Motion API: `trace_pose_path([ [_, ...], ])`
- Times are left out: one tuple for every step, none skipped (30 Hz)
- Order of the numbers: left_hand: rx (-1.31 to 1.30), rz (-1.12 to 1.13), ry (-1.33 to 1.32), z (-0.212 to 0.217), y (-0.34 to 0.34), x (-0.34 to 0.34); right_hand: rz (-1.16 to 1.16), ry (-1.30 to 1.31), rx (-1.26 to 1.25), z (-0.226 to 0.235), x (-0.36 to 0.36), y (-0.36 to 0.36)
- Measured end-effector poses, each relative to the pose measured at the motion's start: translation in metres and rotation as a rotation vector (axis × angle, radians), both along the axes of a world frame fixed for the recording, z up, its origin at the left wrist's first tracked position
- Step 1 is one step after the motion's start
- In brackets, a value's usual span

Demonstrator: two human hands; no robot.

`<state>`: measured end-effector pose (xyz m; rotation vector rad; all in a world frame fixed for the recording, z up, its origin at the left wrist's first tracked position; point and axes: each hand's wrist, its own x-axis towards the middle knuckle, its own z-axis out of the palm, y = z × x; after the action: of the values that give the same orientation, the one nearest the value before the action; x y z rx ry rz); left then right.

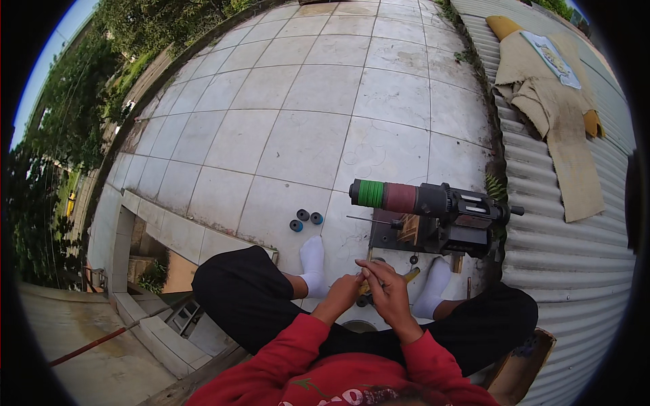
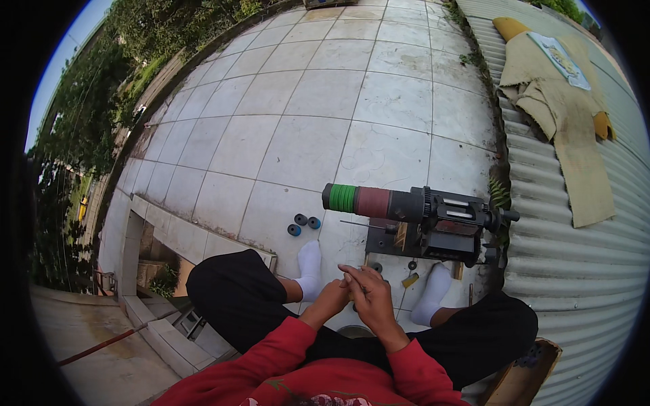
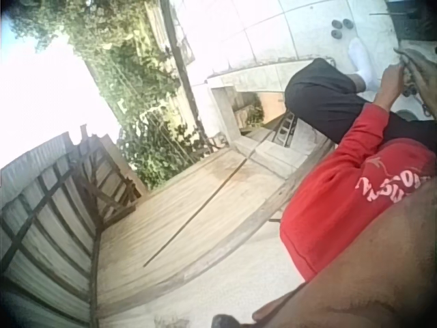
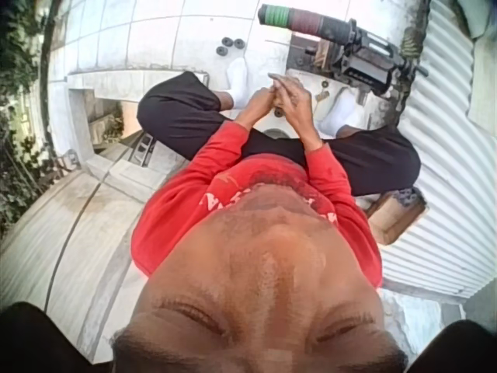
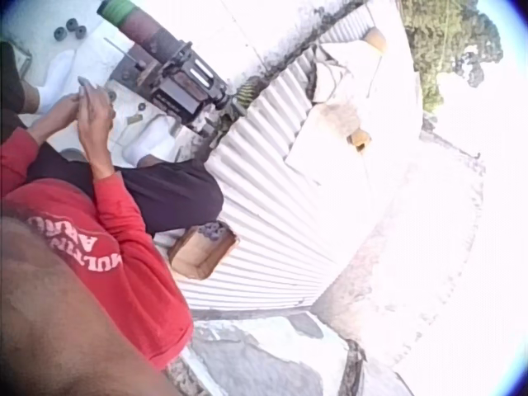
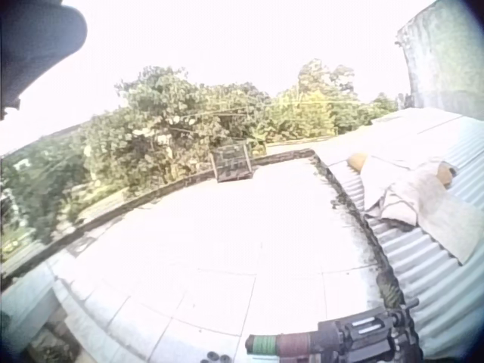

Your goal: Assembling and inspecting small black spools or mechanical parts using a winding machine.

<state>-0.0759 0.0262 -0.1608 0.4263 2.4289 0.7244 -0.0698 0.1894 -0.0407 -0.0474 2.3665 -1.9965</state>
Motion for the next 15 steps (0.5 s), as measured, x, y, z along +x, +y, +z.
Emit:
trace_pose_path([
  [-0.027,-0.018,-0.001,0.009,-0.006,-0.004,0.024,0.063,0.067,0.0,0.005,0.002],
  [-0.061,0.078,-0.113,0.023,-0.014,-0.008,0.055,0.125,0.138,-0.001,0.008,0.006],
  [-0.071,0.029,0.154,0.043,-0.025,-0.014,0.073,0.139,0.184,-0.001,0.011,0.009],
  [-0.142,-0.036,0.337,0.066,-0.038,-0.018,0.099,0.141,0.23,-0.001,0.015,0.013],
  [-0.068,0.061,0.323,0.091,-0.05,-0.025,0.125,0.126,0.275,-0.002,0.02,0.015],
  [0.062,0.204,0.359,0.117,-0.058,-0.031,0.116,0.142,0.275,-0.004,0.023,0.015],
  [0.07,0.274,0.384,0.142,-0.066,-0.036,0.129,0.122,0.283,-0.005,0.027,0.015],
  [0.197,0.481,0.107,0.165,-0.071,-0.039,0.144,0.11,0.291,-0.006,0.029,0.014],
  [0.397,0.65,-0.001,0.18,-0.066,-0.04,0.16,0.095,0.308,-0.008,0.031,0.012],
  [0.561,0.653,-0.094,0.191,-0.062,-0.041,0.178,0.093,0.29,-0.008,0.033,0.01],
  [0.794,0.624,-0.061,0.194,-0.047,-0.038,0.195,0.082,0.281,-0.009,0.034,0.008],
  [1.028,0.564,-0.003,0.193,-0.034,-0.036,0.209,0.072,0.274,-0.008,0.034,0.006],
  [1.08,0.579,-0.116,0.189,-0.024,-0.034,0.231,0.076,0.299,-0.006,0.034,0.004],
  [1.135,0.567,-0.207,0.183,-0.015,-0.031,0.249,0.078,0.328,-0.003,0.033,0.004],
  [1.171,0.562,-0.312,0.176,-0.009,-0.028,0.274,0.022,0.394,0.003,0.034,0.005],
])
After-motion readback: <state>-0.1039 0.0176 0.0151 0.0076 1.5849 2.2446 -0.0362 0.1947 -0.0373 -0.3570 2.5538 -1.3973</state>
